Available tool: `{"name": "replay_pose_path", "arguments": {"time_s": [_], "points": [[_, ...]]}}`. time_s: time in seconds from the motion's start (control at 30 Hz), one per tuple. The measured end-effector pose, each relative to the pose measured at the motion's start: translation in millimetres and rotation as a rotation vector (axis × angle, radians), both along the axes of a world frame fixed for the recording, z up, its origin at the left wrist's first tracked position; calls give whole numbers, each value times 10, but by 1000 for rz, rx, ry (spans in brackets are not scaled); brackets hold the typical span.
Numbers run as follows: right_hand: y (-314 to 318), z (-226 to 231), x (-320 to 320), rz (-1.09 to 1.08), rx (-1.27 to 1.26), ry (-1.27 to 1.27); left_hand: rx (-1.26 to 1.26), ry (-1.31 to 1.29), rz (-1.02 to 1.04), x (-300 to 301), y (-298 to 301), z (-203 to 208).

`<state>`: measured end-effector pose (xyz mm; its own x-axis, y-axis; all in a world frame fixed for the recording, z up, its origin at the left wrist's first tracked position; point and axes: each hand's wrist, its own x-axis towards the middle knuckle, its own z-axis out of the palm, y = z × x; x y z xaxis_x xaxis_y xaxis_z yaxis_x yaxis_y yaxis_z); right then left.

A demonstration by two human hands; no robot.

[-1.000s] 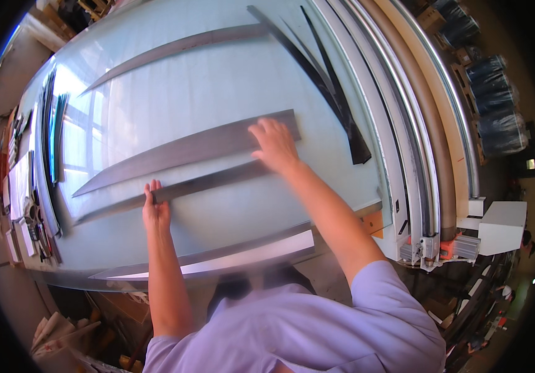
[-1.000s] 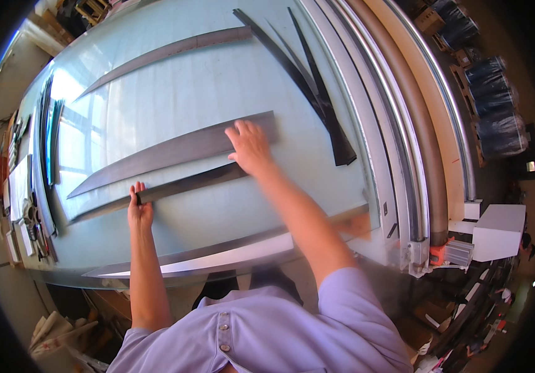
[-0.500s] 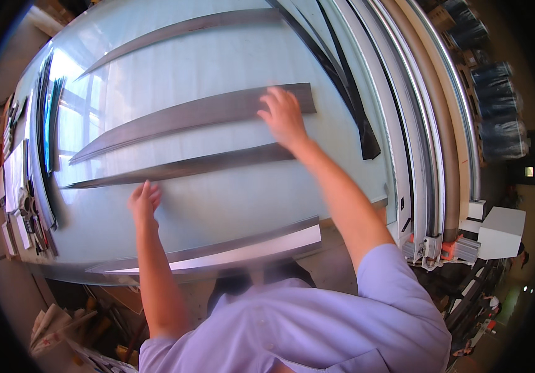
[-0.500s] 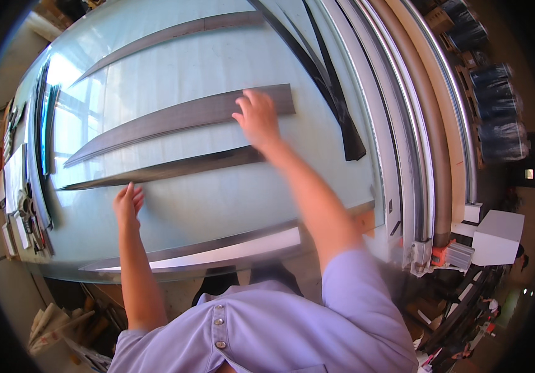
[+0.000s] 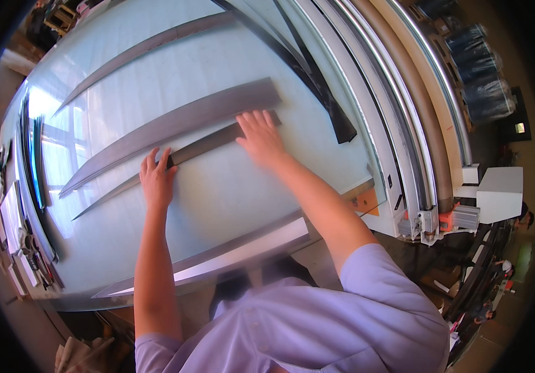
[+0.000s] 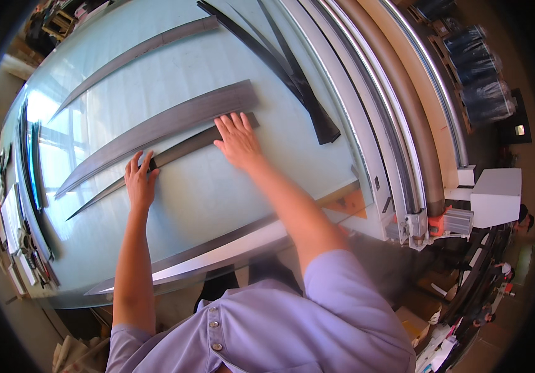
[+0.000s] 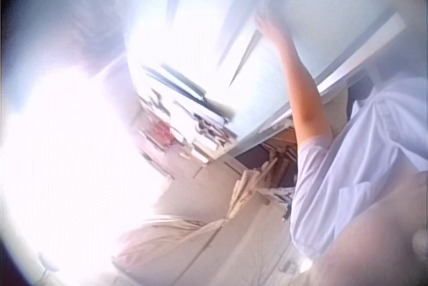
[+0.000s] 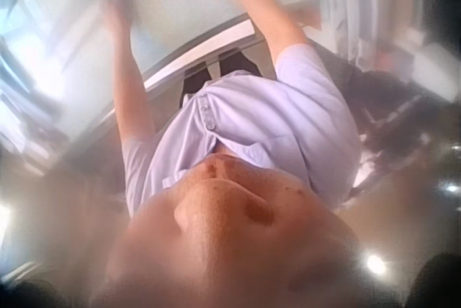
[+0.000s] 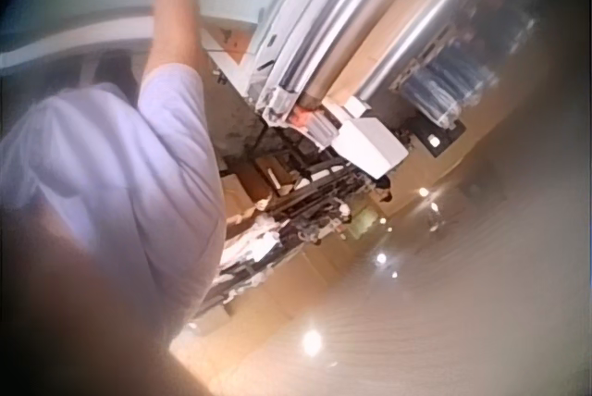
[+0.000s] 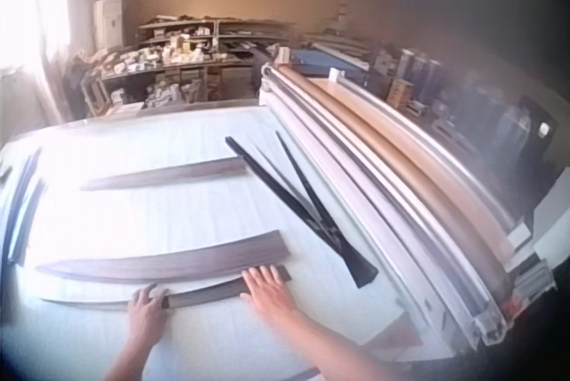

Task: The person organizes and aligns multiple curved dark strips on a light-colored table. They move and rearrange the strips into a specific layout, occasionally peeling off backing material and handling a roll of blue tape before walking to another section of the room.

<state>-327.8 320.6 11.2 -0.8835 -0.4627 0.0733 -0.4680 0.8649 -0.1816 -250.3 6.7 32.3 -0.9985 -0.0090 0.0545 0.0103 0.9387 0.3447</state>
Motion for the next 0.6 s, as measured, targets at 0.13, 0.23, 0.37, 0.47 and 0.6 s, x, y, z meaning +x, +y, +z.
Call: {"name": "replay_pose_path", "arguments": {"time_s": [0.13,0.23,0.37,0.47,0.6], "points": [[-7,-49,228,-43,16,-38,-239,-49,-50,165,128,-121],[117,-18,521,-14,55,-134,-248,-60,-61,547,211,-115],[345,87,844,56,-99,-187,-301,-81,-84,910,197,-99],[710,203,1052,-43,-359,-12,-277,-79,-78,987,193,-83],[1832,-35,1472,-848,-263,280,-248,85,-105,933,474,193]]}}
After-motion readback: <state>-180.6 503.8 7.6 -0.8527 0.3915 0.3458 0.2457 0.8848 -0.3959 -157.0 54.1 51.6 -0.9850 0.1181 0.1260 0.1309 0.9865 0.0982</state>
